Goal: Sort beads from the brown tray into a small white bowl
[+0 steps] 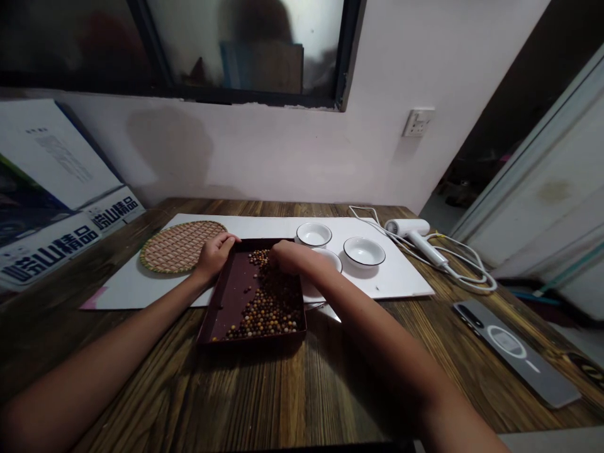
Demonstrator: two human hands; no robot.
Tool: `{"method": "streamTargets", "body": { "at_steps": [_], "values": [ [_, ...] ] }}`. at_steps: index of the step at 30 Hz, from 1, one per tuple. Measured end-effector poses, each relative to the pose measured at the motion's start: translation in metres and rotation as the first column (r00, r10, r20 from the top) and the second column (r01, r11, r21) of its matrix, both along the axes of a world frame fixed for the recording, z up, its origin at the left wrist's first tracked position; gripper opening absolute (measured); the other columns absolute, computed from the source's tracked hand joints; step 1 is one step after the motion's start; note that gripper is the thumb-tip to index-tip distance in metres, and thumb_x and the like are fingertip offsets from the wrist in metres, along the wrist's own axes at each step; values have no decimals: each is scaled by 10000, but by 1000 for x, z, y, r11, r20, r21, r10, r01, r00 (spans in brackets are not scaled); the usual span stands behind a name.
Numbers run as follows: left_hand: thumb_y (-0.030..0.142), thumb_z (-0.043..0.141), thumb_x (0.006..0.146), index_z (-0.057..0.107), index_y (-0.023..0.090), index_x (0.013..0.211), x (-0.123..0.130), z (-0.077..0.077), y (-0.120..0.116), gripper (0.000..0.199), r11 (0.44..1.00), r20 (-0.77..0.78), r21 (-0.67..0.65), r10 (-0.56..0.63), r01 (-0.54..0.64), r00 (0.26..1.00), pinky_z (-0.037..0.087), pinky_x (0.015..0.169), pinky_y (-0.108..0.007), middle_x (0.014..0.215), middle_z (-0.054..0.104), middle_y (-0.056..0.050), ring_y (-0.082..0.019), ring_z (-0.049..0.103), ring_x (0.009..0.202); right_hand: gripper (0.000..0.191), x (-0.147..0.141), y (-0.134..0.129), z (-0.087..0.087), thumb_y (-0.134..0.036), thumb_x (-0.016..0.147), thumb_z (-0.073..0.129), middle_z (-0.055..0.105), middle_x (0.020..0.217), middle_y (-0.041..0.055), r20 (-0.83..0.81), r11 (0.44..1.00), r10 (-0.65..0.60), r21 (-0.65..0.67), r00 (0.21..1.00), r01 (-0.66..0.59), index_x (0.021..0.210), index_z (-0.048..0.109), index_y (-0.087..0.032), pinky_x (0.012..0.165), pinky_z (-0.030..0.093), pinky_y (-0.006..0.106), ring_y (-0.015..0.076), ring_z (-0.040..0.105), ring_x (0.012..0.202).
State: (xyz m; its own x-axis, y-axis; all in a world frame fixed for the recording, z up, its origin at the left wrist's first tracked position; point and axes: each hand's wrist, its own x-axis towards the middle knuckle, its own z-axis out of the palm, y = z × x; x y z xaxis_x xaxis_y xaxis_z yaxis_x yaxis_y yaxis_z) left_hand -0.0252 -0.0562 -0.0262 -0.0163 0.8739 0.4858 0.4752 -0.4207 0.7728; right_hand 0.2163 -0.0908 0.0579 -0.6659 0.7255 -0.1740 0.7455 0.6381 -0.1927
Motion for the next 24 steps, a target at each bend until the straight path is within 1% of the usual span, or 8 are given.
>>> {"method": "streamTargets", "body": {
  "at_steps": [2, 6, 12, 19, 22, 24],
  "values": [
    [376, 496, 894, 728, 173, 872, 0, 0, 0, 309, 1000, 0, 11, -1, 1, 1000, 443, 688, -280, 817, 723, -30, -176, 623, 745, 251, -1, -2, 2, -26, 794, 545, 731, 888, 61, 31, 1000, -4, -18, 1000, 4, 920, 741, -118, 610, 352, 230, 119, 541, 686],
    [376, 501, 890, 724, 173, 864, 0, 0, 0, 303, 1000, -3, 14, -3, 3, 1000, 451, 701, -278, 833, 725, -33, -180, 631, 773, 229, -2, -4, 4, -48, 801, 544, 717, 846, 61, 40, 1000, -14, -22, 999, 15, 898, 744, -105, 600, 346, 233, 116, 510, 668],
    [383, 498, 891, 719, 171, 867, 0, 0, -1, 307, 1000, -7, 9, 7, -7, 1000, 438, 672, -275, 793, 715, -25, -175, 613, 736, 316, -2, -4, 4, -21, 792, 538, 737, 950, 74, 29, 999, -31, -43, 999, 32, 1001, 751, -123, 635, 374, 227, 131, 569, 735],
    [373, 497, 884, 720, 171, 856, 1, 3, -2, 302, 1000, -12, 22, 10, -9, 1000, 436, 675, -281, 795, 710, -29, -175, 607, 729, 337, -1, -2, 2, -2, 793, 529, 743, 960, 79, 14, 998, -10, -57, 1000, 11, 1013, 753, -126, 642, 393, 239, 142, 578, 742],
    [371, 492, 887, 716, 173, 853, 1, 3, -3, 302, 1000, -13, 18, 4, -4, 1000, 436, 671, -283, 784, 708, -27, -174, 606, 717, 342, -1, -4, 4, 0, 796, 537, 744, 988, 82, 13, 999, -7, -52, 1000, 8, 1032, 750, -127, 670, 404, 236, 139, 586, 760],
    [371, 495, 891, 716, 173, 859, 1, 3, -3, 299, 1000, -9, 16, 0, 0, 1000, 440, 678, -282, 798, 712, -28, -175, 614, 730, 310, -2, -6, 7, -13, 816, 539, 745, 984, 82, 10, 999, -3, -46, 1000, 3, 1016, 748, -124, 670, 401, 229, 133, 590, 761]
  ]
}}
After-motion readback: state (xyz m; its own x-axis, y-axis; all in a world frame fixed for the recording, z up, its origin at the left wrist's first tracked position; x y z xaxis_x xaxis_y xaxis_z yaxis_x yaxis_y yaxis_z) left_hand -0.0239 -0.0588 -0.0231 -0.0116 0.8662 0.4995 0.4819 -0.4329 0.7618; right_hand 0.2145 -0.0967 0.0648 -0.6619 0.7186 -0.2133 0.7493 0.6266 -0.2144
